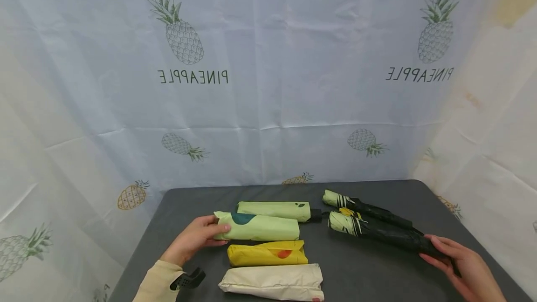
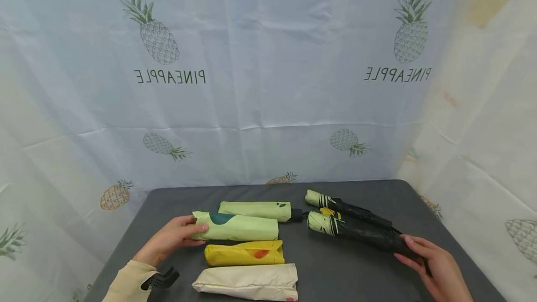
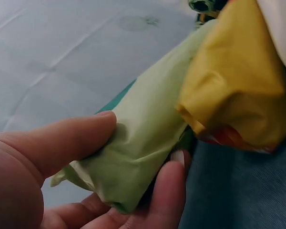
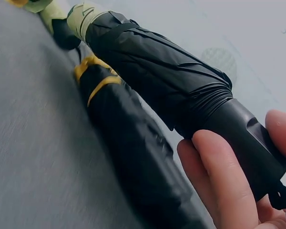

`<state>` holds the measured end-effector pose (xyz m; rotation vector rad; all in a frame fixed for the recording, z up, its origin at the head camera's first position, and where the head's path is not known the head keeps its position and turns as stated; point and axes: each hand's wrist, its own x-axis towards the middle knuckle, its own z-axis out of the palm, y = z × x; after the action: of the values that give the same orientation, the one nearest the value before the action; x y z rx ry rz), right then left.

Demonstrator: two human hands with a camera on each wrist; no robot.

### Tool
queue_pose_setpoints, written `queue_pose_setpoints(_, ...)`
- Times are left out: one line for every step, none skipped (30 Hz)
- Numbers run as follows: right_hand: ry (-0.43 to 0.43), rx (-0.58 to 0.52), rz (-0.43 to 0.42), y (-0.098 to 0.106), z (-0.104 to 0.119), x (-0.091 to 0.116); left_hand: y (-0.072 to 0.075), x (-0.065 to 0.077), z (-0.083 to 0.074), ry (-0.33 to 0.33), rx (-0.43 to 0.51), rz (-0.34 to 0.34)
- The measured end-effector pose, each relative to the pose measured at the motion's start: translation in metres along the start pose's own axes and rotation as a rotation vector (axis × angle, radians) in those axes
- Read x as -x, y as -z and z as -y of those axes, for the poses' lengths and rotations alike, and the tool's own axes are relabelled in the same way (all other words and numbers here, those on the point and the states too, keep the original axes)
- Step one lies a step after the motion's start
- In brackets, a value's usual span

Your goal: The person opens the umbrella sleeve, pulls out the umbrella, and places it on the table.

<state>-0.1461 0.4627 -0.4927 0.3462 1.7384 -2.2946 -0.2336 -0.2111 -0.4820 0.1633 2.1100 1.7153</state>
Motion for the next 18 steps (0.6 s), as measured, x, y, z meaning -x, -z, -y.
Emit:
queue_pose_setpoints(-0.017,0.01,-0.019,0.003,-0.002,0.0,-0.001,0.0,0.003,0.004,-0.029,-0.009)
queue_pose_setpoints(-0.033,0.012,-0.032,0.005,-0.003,0.001,-0.001,-0.001,0.005,0.01,-0.062,-0.021)
queue_pose_setpoints(-0.043,0.017,-0.043,0.007,-0.004,0.002,-0.002,-0.001,0.006,0.022,-0.103,-0.038)
queue_pose_setpoints(-0.053,0.011,-0.05,0.009,-0.005,0.003,-0.002,0.0,0.007,0.036,-0.147,-0.056)
queue_pose_setpoints(-0.063,0.009,-0.056,0.01,-0.005,0.004,-0.002,0.001,0.007,0.051,-0.19,-0.071)
queue_pose_setpoints(-0.065,0.005,-0.055,0.012,-0.005,0.006,-0.002,0.002,0.007,0.068,-0.228,-0.086)
queue_pose_setpoints(-0.071,-0.003,-0.054,0.014,-0.006,0.006,-0.003,0.003,0.007,0.088,-0.259,-0.101)
queue_pose_setpoints(-0.074,-0.011,-0.052,0.015,-0.006,0.007,-0.003,0.005,0.006,0.105,-0.287,-0.108)
queue_pose_setpoints(-0.074,-0.008,-0.055,0.017,-0.006,0.008,-0.003,0.006,0.005,0.121,-0.31,-0.116)
queue_pose_setpoints(-0.077,-0.012,-0.05,0.019,-0.007,0.009,-0.004,0.008,0.004,0.131,-0.326,-0.123)
queue_pose_setpoints(-0.079,-0.004,-0.054,0.021,-0.007,0.008,-0.004,0.009,0.003,0.136,-0.334,-0.129)
queue_pose_setpoints(-0.078,-0.002,-0.055,0.024,-0.008,0.008,-0.005,0.009,0.002,0.138,-0.337,-0.138)
queue_pose_setpoints(-0.086,0.0,-0.06,0.026,-0.009,0.009,-0.005,0.01,0.0,0.138,-0.339,-0.147)
queue_pose_setpoints(-0.097,0.004,-0.069,0.028,-0.009,0.009,-0.006,0.01,-0.001,0.136,-0.339,-0.156)
queue_pose_setpoints(-0.101,0.007,-0.072,0.03,-0.009,0.009,-0.007,0.01,-0.002,0.135,-0.341,-0.171)
queue_pose_setpoints(-0.105,0.008,-0.077,0.032,-0.01,0.01,-0.008,0.01,-0.003,0.127,-0.347,-0.183)
queue_pose_setpoints(-0.112,0.018,-0.08,0.033,-0.01,0.01,-0.009,0.009,-0.003,0.117,-0.349,-0.19)
queue_pose_setpoints(-0.121,0.02,-0.089,0.035,-0.011,0.01,-0.01,0.009,-0.004,0.108,-0.356,-0.196)
